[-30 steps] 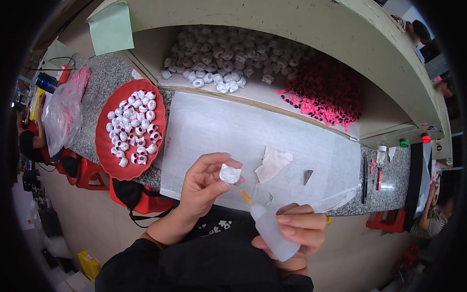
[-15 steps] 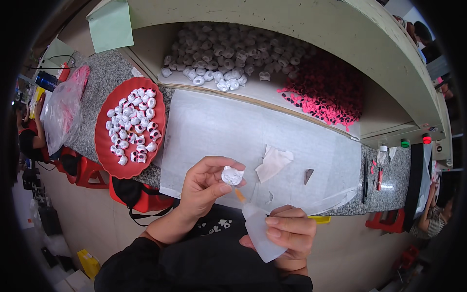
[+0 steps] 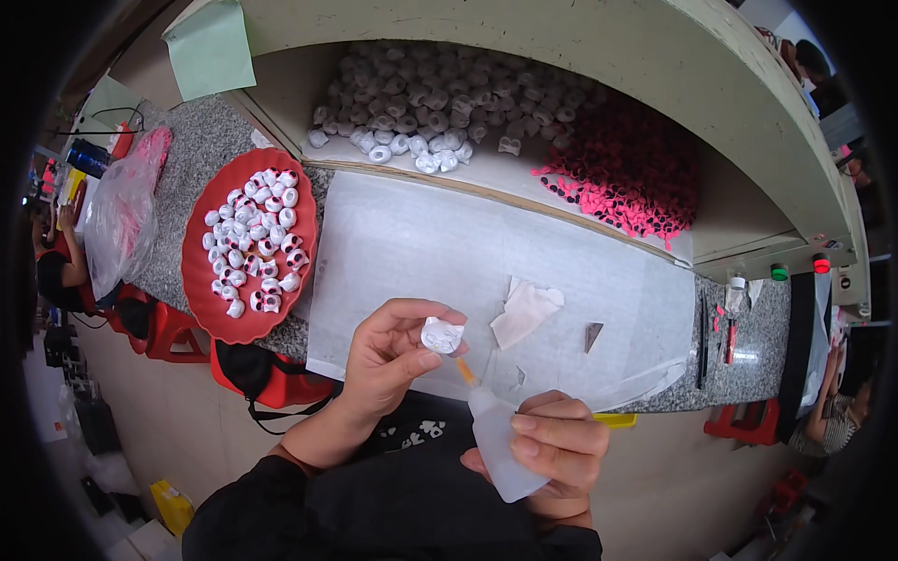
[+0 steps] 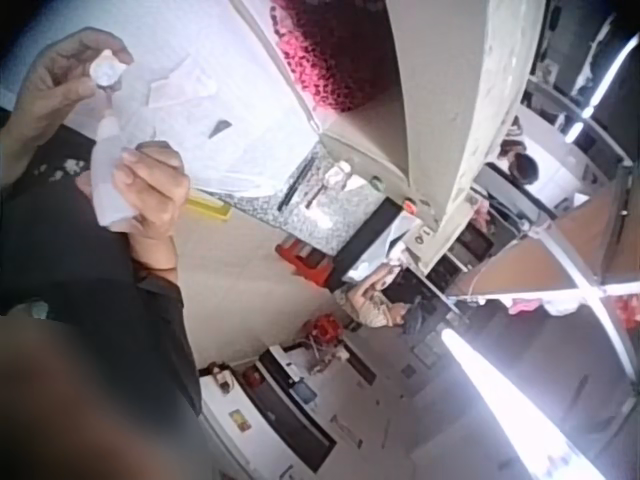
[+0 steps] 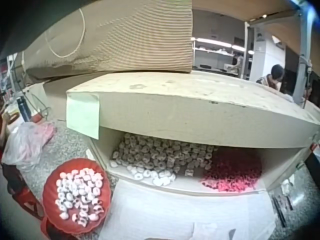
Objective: Applying adhesive or slip to small ceramic components for assembly on a workbench.
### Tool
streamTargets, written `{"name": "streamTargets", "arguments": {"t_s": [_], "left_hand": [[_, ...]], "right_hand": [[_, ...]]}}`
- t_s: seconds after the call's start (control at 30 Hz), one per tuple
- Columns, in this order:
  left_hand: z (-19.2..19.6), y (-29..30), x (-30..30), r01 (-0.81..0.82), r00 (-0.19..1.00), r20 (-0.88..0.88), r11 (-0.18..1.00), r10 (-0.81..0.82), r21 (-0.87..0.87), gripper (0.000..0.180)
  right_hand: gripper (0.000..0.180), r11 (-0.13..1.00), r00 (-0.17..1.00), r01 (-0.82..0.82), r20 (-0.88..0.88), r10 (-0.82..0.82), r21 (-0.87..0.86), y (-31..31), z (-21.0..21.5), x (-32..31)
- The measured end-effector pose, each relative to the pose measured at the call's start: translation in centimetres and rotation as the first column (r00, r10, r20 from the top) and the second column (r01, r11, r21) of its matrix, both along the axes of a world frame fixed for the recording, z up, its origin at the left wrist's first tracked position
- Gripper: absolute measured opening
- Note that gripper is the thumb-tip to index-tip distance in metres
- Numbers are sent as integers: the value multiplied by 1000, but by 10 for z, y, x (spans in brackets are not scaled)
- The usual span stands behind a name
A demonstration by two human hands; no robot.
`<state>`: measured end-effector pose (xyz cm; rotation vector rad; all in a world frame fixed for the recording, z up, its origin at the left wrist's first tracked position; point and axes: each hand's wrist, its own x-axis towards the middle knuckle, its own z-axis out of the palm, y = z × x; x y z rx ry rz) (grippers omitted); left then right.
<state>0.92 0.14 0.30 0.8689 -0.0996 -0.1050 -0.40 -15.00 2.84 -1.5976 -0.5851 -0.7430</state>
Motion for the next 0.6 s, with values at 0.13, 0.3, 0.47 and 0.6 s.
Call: {"name": "streamTargets", "arguments": {"t_s": [0.13, 0.3, 0.47, 0.6], "left_hand": [[-1, -1, 0, 5, 1000, 3, 1000, -5, 9, 35], [-2, -1, 0, 3, 1000, 0, 1000, -3, -5, 34], [-2, -1, 0, -1, 1000, 11, 1000, 1, 5, 34], [-3, -2, -1, -9, 999, 47, 999, 7, 41, 33]], "right_hand": [[41, 1000, 999, -23, 30, 23, 13, 1, -3, 2], [41, 998, 998, -58, 24, 57, 20, -1, -2, 1], [41, 999, 999, -43, -2, 43, 27, -2, 0, 1], [42, 998, 1000, -26, 3, 26, 51, 0, -1, 1]]}}
